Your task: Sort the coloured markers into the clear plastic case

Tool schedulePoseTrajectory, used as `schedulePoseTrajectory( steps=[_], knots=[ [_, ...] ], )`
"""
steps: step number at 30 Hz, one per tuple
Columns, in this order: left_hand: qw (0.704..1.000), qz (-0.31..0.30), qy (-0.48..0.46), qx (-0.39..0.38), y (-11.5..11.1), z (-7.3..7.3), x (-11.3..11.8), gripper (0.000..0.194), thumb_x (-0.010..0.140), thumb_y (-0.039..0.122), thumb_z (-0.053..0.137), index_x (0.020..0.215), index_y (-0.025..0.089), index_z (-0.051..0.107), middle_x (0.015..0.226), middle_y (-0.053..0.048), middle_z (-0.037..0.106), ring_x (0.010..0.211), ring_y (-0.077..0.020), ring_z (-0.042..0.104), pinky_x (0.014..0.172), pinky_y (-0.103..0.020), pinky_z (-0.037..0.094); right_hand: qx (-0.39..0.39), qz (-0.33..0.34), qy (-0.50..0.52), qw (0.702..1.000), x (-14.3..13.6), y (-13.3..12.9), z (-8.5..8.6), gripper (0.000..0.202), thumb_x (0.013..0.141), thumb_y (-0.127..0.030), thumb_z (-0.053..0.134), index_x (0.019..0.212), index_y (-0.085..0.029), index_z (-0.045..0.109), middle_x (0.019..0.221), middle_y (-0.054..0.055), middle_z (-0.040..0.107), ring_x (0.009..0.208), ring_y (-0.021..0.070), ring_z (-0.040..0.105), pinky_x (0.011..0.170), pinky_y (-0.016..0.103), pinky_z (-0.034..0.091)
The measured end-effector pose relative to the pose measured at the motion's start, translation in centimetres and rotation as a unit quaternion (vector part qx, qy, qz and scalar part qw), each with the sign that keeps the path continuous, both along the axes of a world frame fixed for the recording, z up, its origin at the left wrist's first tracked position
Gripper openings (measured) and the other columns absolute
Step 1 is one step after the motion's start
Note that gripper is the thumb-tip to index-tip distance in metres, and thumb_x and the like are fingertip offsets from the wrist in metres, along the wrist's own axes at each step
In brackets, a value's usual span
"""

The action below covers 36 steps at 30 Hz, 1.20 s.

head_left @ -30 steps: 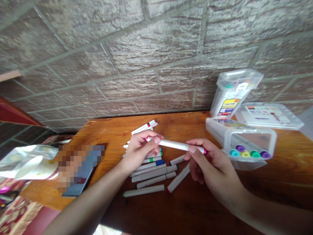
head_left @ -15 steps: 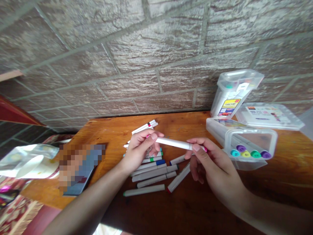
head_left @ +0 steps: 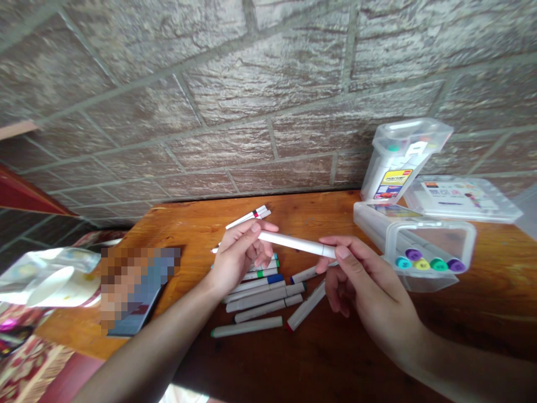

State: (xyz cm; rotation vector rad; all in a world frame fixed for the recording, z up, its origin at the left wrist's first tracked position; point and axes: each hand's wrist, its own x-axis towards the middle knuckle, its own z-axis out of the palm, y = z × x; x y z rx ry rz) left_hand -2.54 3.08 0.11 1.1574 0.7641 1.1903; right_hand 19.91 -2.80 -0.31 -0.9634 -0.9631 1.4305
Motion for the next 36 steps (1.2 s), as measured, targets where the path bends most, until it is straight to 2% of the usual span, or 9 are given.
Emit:
schedulePoseTrajectory(
  steps=[7,20,31,36],
  knots=[
    [1.0,0.001,-0.018,-0.005,0.13,0.18,0.12,0.029,0.095,0.039,0.078,0.101,0.011,0.083,0.061,-0.005,0.072,0.042,-0.0087,0.048,0.046,-0.023,0.05,0.002,-0.004,0.002,1.0,-0.12,-0.04,0.1,0.037,0.094,-0.061,0.074,0.112,-0.028,0.074,0.085,0.003,0.075,0.041,0.0121,0.057,0.034,0.023,0.039],
    [0.999,0.003,-0.029,-0.018,0.1,0.22,0.08,0.03,0.095,0.038,0.075,0.103,0.01,0.082,0.061,-0.005,0.071,0.043,-0.0095,0.047,0.047,-0.025,0.051,-0.016,-0.002,0.005,1.0,0.16,-0.16,0.46,0.032,0.091,-0.063,0.076,0.109,-0.036,0.079,0.095,0.008,0.082,0.041,0.0154,0.059,0.034,0.029,0.038],
    [0.999,0.007,-0.026,-0.024,0.05,0.27,-0.1,0.032,0.095,0.039,0.073,0.103,0.009,0.082,0.061,-0.008,0.073,0.043,-0.0117,0.049,0.048,-0.026,0.05,-0.019,-0.002,0.012,1.0,0.06,-0.28,0.44,0.038,0.095,-0.06,0.071,0.117,-0.029,0.075,0.098,0.009,0.082,0.042,0.0144,0.058,0.035,0.027,0.037],
    [1.0,0.01,-0.02,-0.021,-0.02,0.46,-0.09,0.034,0.094,0.04,0.073,0.102,0.009,0.081,0.06,-0.007,0.072,0.043,-0.0121,0.05,0.047,-0.026,0.049,-0.022,-0.001,0.014,1.0,0.08,-0.25,0.56,0.038,0.093,-0.06,0.073,0.116,-0.03,0.076,0.097,0.009,0.082,0.043,0.0161,0.059,0.034,0.028,0.038]
  ],
)
